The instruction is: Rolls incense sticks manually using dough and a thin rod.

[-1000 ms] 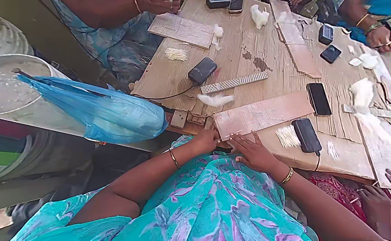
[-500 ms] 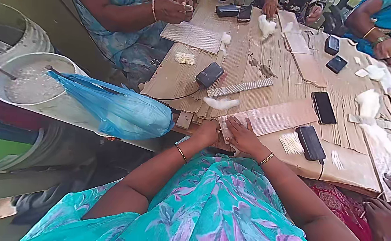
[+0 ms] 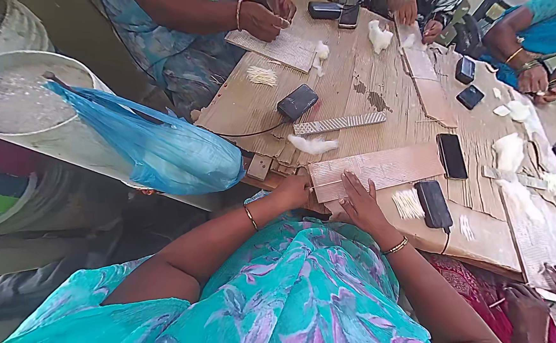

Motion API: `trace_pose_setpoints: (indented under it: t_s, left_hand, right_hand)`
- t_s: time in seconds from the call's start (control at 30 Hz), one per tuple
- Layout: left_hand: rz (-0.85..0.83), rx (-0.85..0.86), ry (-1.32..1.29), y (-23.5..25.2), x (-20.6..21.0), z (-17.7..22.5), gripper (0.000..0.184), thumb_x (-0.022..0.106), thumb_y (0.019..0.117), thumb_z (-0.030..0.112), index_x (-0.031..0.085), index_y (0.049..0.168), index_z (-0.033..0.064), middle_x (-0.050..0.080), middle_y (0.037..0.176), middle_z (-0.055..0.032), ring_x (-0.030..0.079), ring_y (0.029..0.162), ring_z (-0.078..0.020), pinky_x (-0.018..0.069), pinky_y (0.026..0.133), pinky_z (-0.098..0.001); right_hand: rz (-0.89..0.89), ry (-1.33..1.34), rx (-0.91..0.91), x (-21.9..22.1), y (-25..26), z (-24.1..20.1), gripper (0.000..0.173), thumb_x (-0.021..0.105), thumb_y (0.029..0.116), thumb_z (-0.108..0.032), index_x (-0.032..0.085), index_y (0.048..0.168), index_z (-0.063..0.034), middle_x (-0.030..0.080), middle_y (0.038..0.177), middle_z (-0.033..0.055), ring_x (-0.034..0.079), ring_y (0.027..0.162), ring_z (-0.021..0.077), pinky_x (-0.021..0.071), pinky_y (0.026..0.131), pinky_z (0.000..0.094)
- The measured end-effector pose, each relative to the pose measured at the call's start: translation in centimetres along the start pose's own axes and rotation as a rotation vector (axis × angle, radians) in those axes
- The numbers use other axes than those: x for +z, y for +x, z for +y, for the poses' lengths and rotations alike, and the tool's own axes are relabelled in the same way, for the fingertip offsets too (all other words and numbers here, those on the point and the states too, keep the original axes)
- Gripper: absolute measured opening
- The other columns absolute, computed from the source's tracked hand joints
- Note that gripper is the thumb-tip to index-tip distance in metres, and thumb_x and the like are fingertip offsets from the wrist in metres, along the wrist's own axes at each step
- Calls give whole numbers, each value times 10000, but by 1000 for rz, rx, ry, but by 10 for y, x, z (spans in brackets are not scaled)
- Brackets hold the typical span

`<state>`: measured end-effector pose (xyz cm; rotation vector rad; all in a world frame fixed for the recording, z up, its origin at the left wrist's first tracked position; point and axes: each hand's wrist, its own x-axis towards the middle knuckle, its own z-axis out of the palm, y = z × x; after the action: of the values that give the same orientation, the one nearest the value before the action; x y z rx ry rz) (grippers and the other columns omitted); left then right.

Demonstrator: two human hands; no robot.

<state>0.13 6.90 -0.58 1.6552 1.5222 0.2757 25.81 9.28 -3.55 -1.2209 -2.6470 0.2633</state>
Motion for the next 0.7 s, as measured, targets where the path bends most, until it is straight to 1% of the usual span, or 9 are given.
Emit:
trace_pose_setpoints:
  t_s: [0.07,0.17,0.27,0.37,0.47,0.57,0.63,0.67,0.7]
  left_hand:
    - [37,-5,25,4,-4,-1,277,509,1086,173,673,1191,-23,681,1147,-225,649,1126,-374,495,1002,-552]
    - [46,16,77,11,-4,-7,283,511,1080,173,671,1204,-25,671,1192,-234,641,1166,-381,493,1018,-563]
    - [26,17,115,9,-4,-5,291,512,1083,179,665,1228,-22,659,1229,-229,629,1198,-375,487,1040,-548]
    - [15,30,137,6,-3,-6,279,522,1079,179,669,1222,-10,667,1209,-223,633,1186,-377,487,1031,-561]
    - [-25,40,133,1,0,-5,268,533,1074,179,671,1226,6,676,1191,-220,648,1155,-383,501,1001,-579]
    - [-67,67,160,-6,6,-2,265,528,1077,179,668,1225,10,682,1186,-209,651,1154,-371,503,1001,-570]
    - [-80,90,190,-10,10,-1,259,525,1072,166,669,1218,8,678,1193,-205,646,1165,-368,499,1007,-568]
    - [-78,94,201,-12,12,0,256,528,1068,160,670,1219,11,679,1198,-203,647,1164,-367,503,1003,-571]
    - [-60,98,207,-16,14,2,247,540,1061,154,678,1210,13,682,1193,-200,654,1150,-366,511,987,-574]
  right_hand:
    - [8,-17,25,8,21,-2,681,321,1082,-489,336,1595,-42,312,1668,136,246,1564,299,83,1198,716]
    - [-33,-85,-32,18,46,-8,731,275,1076,-551,316,1605,-48,289,1680,125,230,1569,293,67,1212,698]
    - [-104,-144,-90,23,49,-12,751,271,1069,-560,287,1614,-43,257,1691,128,205,1577,288,40,1206,705]
    - [-197,-152,-62,19,32,-18,782,283,1061,-584,244,1626,-44,205,1708,125,152,1589,279,5,1208,701]
    - [-249,-183,-64,13,2,-26,851,192,1040,-664,259,1622,-47,226,1702,122,174,1585,272,26,1205,707]
    - [-355,-139,-51,2,-24,-33,808,228,1056,-623,239,1629,-54,212,1706,119,159,1588,273,15,1198,715]
    - [-370,-87,-71,-8,-37,-32,789,212,1056,-628,298,1617,-81,277,1689,95,230,1571,255,13,1199,717]
    - [-307,-40,-96,-11,-43,-30,759,239,1059,-620,403,1574,-88,390,1637,88,342,1527,261,36,1193,732]
    - [-184,15,-128,-11,-49,-27,701,304,1063,-593,547,1480,-84,544,1525,90,496,1428,284,95,1168,763]
